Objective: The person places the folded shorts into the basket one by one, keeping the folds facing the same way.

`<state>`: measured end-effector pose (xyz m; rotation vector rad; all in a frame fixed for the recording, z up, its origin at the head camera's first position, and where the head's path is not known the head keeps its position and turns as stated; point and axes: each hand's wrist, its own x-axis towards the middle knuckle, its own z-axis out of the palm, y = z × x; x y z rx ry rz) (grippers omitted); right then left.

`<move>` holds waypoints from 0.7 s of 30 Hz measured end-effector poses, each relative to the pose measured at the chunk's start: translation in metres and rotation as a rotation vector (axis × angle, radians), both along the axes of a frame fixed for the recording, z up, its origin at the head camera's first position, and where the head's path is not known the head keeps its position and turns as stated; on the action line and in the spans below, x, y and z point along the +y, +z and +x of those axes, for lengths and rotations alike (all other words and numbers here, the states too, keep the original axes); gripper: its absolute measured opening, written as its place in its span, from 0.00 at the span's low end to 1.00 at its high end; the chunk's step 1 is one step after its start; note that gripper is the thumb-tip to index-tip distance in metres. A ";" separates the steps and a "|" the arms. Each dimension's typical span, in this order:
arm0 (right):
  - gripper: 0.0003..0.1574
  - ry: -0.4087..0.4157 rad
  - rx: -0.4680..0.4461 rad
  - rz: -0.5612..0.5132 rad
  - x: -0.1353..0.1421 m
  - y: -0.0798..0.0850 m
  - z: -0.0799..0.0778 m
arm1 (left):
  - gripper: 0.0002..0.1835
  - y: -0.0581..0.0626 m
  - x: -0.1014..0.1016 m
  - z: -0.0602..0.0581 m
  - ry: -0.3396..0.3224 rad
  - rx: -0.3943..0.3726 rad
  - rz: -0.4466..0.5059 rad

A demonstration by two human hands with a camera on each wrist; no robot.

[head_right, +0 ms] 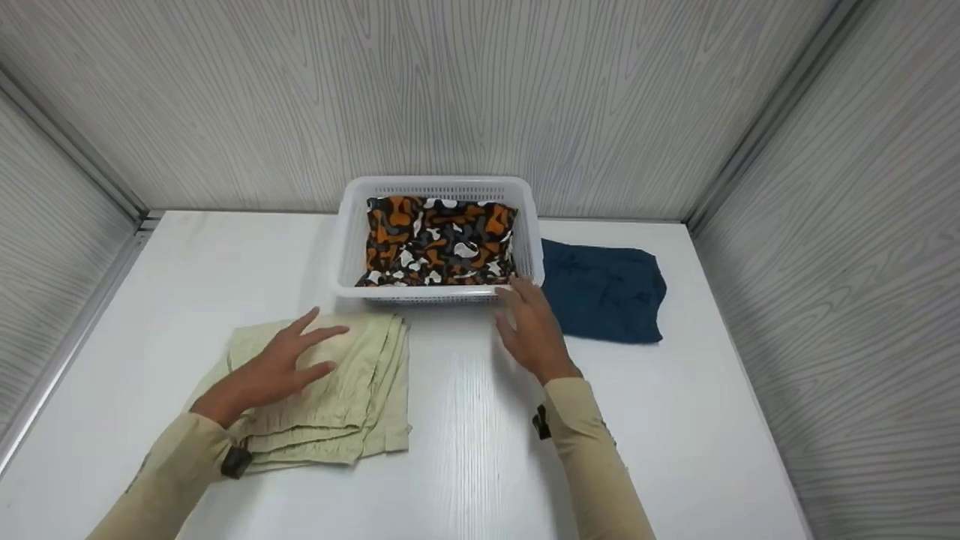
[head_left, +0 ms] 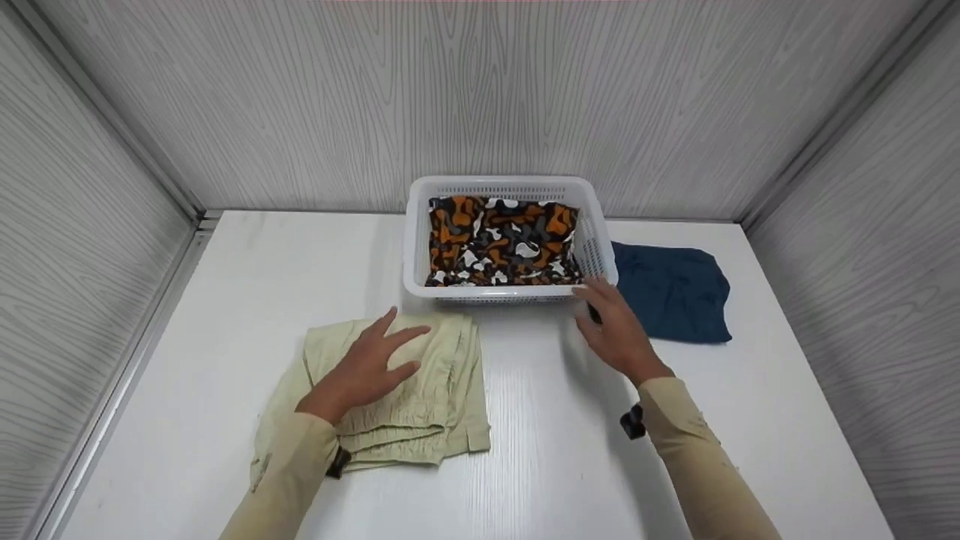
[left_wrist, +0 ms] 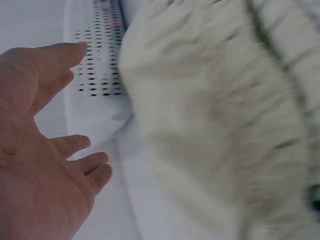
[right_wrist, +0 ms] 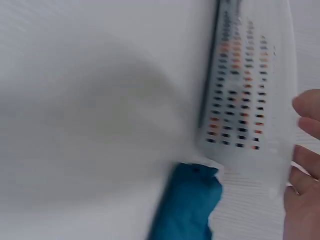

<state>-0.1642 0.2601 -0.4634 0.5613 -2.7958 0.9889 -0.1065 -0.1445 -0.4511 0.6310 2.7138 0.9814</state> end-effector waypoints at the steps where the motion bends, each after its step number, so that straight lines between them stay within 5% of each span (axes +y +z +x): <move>1: 0.28 -0.018 0.021 -0.018 0.001 -0.007 0.009 | 0.28 -0.010 -0.001 0.010 0.016 -0.007 -0.014; 5: 0.31 -0.071 0.021 -0.115 0.002 -0.033 0.046 | 0.31 -0.045 0.000 0.042 0.020 -0.027 -0.091; 9: 0.32 -0.113 -0.075 -0.169 -0.001 -0.054 0.070 | 0.31 -0.067 0.007 0.057 0.039 0.028 -0.168; 15: 0.33 -0.200 -0.269 -0.301 -0.008 -0.064 0.093 | 0.29 -0.072 0.028 0.065 0.036 0.022 -0.176; 21: 0.34 -0.307 -0.341 -0.344 -0.017 -0.056 0.099 | 0.28 -0.070 0.064 0.065 -0.031 0.048 -0.199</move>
